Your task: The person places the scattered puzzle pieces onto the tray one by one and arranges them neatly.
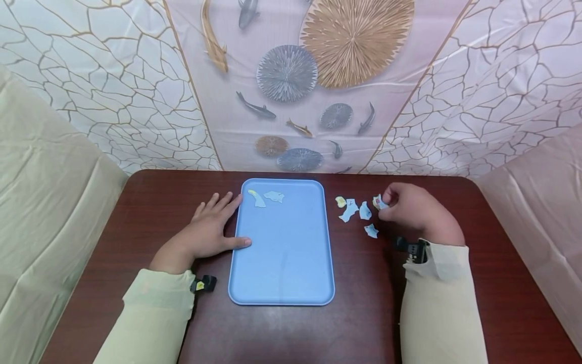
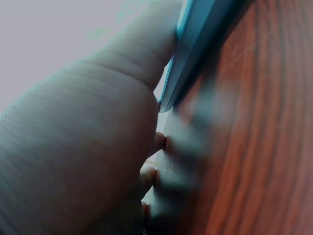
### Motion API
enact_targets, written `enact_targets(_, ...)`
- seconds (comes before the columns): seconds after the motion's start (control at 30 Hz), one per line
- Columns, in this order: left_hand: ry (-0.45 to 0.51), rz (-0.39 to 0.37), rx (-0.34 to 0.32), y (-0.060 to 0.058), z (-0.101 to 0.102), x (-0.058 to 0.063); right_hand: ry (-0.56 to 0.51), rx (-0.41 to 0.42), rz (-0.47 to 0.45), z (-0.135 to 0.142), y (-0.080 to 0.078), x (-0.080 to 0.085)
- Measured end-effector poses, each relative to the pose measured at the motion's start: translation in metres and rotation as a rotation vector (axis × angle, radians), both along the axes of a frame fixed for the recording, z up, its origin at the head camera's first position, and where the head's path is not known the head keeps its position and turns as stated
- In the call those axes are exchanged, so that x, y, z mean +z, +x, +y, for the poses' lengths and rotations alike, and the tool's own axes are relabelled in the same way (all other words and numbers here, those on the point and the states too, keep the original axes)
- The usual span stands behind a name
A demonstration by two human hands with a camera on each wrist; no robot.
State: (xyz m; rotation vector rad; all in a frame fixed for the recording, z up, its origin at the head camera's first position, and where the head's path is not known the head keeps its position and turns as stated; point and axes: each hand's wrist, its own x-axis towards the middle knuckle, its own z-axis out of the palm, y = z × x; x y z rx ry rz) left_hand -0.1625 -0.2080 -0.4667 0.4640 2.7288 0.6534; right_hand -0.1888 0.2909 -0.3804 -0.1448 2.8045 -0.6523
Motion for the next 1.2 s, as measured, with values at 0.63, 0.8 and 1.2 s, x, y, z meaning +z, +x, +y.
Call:
enact_targets(0.63, 0.006, -0.009, -0.003, -0.001, -0.001, -0.001, -0.297, -0.074, 0.536, -0.078, -0.011, -0.005)
enact_targets(0.8, 0.004, -0.004, -0.001, -0.002, -0.001, -0.001, -0.29, -0.03, 0.566, -0.099, -0.015, -0.011)
enact_targets(1.2, 0.002, -0.003, 0.005, 0.0, -0.002, -0.001, -0.239, 0.083, 0.492, -0.148, -0.026, -0.026)
